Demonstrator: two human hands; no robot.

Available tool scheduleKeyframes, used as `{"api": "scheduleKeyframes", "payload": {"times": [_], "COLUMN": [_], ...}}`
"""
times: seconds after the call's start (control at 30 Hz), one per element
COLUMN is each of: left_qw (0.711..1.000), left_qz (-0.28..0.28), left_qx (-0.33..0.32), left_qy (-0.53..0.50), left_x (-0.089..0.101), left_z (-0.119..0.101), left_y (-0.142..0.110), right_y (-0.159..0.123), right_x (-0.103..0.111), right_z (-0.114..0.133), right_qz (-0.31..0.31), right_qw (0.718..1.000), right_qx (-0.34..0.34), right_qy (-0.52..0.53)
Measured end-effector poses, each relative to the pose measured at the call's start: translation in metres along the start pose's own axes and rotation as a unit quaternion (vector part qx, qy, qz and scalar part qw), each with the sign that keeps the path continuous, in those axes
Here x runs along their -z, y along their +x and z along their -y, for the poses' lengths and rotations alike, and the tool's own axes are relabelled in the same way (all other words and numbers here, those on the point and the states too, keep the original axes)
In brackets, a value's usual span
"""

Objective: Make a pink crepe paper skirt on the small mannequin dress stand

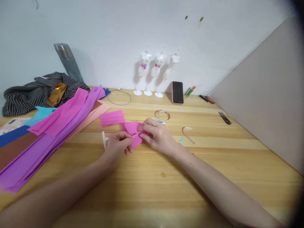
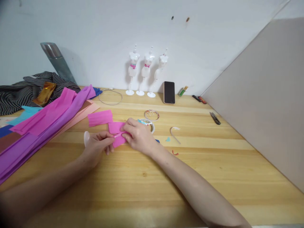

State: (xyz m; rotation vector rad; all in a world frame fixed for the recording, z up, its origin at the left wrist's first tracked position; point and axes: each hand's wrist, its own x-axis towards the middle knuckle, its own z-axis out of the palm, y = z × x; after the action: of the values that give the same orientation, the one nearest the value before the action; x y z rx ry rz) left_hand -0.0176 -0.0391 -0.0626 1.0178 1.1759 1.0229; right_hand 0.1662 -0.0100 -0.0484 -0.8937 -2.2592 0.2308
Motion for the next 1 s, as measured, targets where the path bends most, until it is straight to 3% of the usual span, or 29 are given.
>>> {"api": "scheduleKeyframes", "payload": {"times": [1.0], "left_qw": [1.0], "left_qz": [0.006], "left_qx": [0.007], "left_qy": [-0.023], "left_x": [0.0017], "left_z": [0.0034], "left_y": [0.0033], "right_y": [-0.0034], "right_x": [-0.0072], "right_z": [-0.0028], "right_qz": [0.017], "right_qw": [1.0], "right_qx": [0.012], "right_qy": [-0.023]}}
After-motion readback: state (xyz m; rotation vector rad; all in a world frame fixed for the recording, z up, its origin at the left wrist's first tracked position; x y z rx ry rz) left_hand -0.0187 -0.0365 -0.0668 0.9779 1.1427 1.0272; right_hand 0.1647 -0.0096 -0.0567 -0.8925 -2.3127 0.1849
